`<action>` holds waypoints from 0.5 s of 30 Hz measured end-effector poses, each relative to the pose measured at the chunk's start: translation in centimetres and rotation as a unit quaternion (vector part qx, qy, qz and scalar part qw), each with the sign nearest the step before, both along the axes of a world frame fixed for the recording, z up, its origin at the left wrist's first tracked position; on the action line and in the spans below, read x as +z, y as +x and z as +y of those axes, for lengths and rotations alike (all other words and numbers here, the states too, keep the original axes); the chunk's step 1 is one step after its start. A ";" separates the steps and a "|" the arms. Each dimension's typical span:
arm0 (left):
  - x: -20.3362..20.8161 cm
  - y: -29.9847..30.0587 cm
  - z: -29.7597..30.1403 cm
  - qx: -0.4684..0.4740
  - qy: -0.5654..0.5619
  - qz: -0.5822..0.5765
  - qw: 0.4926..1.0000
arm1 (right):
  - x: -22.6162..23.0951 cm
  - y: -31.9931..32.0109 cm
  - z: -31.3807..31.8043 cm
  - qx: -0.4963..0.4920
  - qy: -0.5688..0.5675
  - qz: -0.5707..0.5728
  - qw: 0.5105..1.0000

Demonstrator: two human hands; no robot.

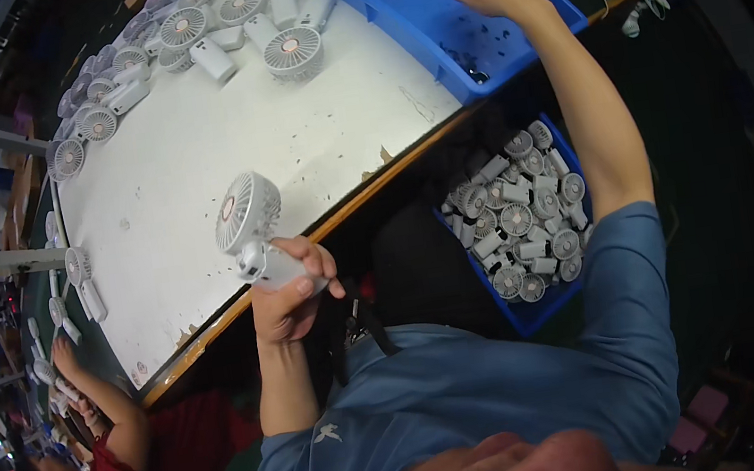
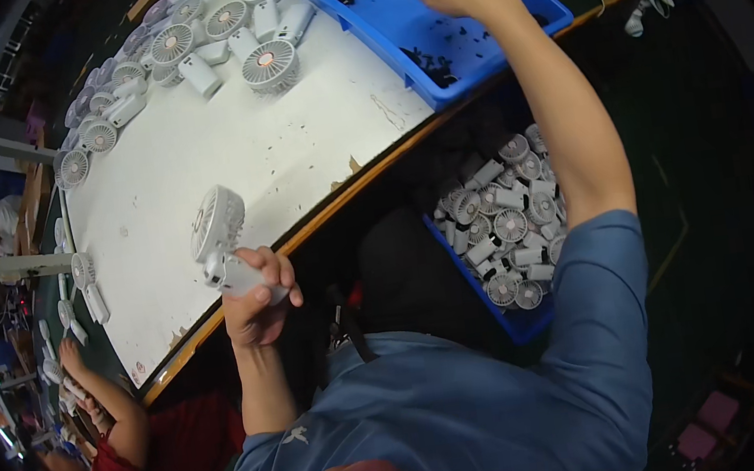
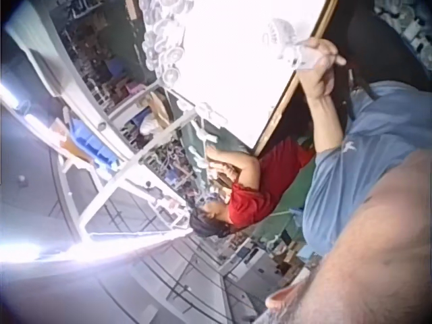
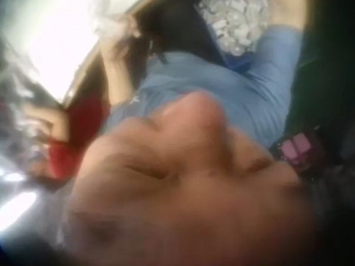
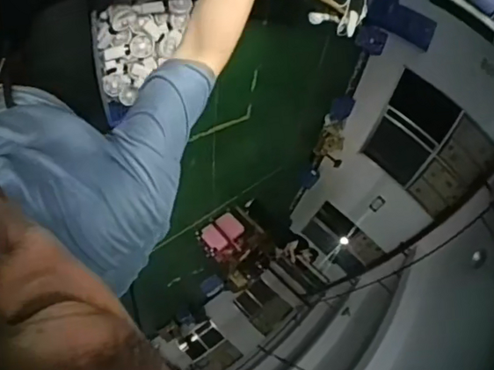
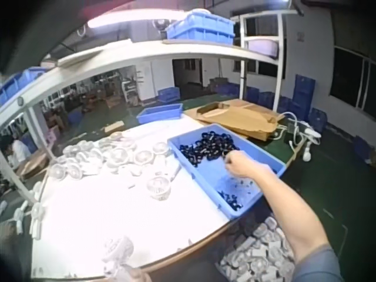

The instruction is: Assemble portable hand fans by fitting housings and internal components together at a factory workstation.

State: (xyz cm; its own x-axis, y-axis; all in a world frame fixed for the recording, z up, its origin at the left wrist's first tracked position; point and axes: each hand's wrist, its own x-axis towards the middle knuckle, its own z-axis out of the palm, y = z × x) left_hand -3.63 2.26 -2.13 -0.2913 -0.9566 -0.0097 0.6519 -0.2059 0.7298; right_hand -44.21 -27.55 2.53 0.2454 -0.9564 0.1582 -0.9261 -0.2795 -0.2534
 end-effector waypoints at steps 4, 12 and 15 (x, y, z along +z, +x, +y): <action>-0.2 0.1 -0.5 -0.020 -0.028 0.036 0.999 | -5.9 -3.2 -4.8 0.016 -0.039 0.093 0.995; -0.6 0.4 -0.9 0.065 0.012 -0.204 0.977 | -1.1 1.3 -5.0 -0.012 -0.097 -0.169 0.981; 0.0 -1.7 -1.8 0.075 0.017 -0.223 0.972 | 1.8 4.8 2.6 -0.027 -0.060 -0.311 0.948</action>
